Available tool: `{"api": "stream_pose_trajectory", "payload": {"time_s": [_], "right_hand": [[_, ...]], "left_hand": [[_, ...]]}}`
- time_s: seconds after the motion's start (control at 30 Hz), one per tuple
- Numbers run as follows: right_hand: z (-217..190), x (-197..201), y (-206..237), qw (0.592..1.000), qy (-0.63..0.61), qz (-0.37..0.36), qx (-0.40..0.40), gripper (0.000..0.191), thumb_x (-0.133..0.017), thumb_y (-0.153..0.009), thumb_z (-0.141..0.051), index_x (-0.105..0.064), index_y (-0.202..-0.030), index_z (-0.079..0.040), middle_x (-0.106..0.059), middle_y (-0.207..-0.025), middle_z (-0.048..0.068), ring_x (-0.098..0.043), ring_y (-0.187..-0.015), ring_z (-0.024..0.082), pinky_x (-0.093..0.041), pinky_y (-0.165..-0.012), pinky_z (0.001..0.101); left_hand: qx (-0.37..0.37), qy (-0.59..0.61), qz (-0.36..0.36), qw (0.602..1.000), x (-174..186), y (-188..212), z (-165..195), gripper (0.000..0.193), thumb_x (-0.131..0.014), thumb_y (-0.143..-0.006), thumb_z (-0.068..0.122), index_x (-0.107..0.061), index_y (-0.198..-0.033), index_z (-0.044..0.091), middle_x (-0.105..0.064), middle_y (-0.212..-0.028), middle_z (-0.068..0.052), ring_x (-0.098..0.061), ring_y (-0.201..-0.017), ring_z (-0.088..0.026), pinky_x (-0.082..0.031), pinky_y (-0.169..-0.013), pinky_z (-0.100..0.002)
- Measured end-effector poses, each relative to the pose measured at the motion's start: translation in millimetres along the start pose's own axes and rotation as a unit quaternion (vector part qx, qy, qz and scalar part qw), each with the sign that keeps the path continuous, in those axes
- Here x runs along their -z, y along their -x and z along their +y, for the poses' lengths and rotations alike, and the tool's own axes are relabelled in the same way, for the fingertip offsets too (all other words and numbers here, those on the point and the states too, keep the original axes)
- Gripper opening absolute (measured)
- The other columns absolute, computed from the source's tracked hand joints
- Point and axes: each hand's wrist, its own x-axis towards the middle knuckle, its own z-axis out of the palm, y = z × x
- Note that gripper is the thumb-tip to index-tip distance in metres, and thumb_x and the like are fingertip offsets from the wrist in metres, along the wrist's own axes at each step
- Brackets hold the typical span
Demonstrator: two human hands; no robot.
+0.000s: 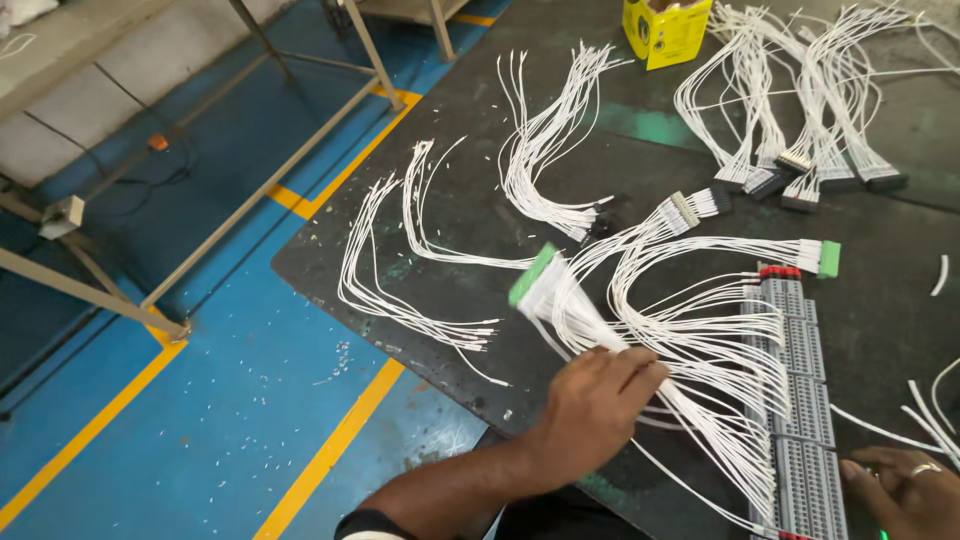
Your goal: The person inserts stripped white wire ends into terminal blocks mounted on a DIN rail on a workbench, pressing each wire into its slot and using a green-handled screwdriver to work on the terminals. They gather and route loose wires across the bench and continue seating wires one at a time along the rail.
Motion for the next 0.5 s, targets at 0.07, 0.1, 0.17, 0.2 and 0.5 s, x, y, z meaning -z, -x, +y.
{"api": "stream_pose_trajectory", "payload": {"time_s": [0.07,0.1,0.17,0.2,0.5], "right_hand": [[-5,4,-3,0.995,0.054,-0.077,0.016,0.032,-0.083,-0.081,-0.035,-0.082,-0.097,-0.007,-0.064,-0.064,0.006,-0.06,-0.061,0.018,-0.051,-0.061,0.0352],[-6,7,-3,0.99,0.082,-0.116,0.022,0.032,-0.082,-0.082,-0.038,-0.083,-0.094,-0.008,-0.067,-0.065,0.004,-0.063,-0.064,0.017,-0.052,-0.065,0.0348],[-7,10,-4,0.992,0.091,-0.077,-0.042,0.038,-0.081,-0.084,-0.039,-0.082,-0.106,-0.008,-0.06,-0.067,0.009,-0.061,-0.061,0.019,-0.051,-0.063,0.0337],[-6,11,-3,0.991,0.094,-0.056,-0.073,0.042,-0.081,-0.085,-0.04,-0.081,-0.112,-0.007,-0.057,-0.068,0.011,-0.06,-0.06,0.021,-0.051,-0.062,0.0333],[12,7,-6,0.967,0.201,-0.139,-0.069,0.045,-0.076,-0.087,-0.047,-0.076,-0.119,-0.015,-0.065,-0.074,0.003,-0.066,-0.068,0.014,-0.055,-0.064,0.0277]], "left_hand": [[-0.029,0.023,-0.026,0.999,-7,-15,-11,0.046,-0.059,-0.087,0.0,-0.061,-0.132,0.002,-0.065,-0.13,-0.013,-0.068,-0.1,-0.031,-0.057,-0.091,-0.043],[-0.043,0.035,-0.04,0.998,-13,-20,-15,0.051,-0.059,-0.086,-0.001,-0.06,-0.136,0.001,-0.064,-0.134,-0.015,-0.067,-0.101,-0.032,-0.057,-0.09,-0.043],[-0.01,0.016,-0.093,0.995,-24,-25,-24,0.05,-0.059,-0.084,-0.001,-0.062,-0.134,0.003,-0.066,-0.134,-0.014,-0.068,-0.092,-0.031,-0.055,-0.08,-0.043],[0.006,0.005,-0.12,0.993,-30,-26,-28,0.05,-0.06,-0.083,-0.001,-0.063,-0.133,0.004,-0.067,-0.134,-0.014,-0.069,-0.088,-0.031,-0.054,-0.075,-0.044],[0.066,0.055,-0.092,0.992,-37,1,-26,0.047,-0.059,-0.082,-0.004,-0.065,-0.128,0.003,-0.069,-0.129,-0.013,-0.071,-0.095,-0.031,-0.056,-0.078,-0.042]]}}
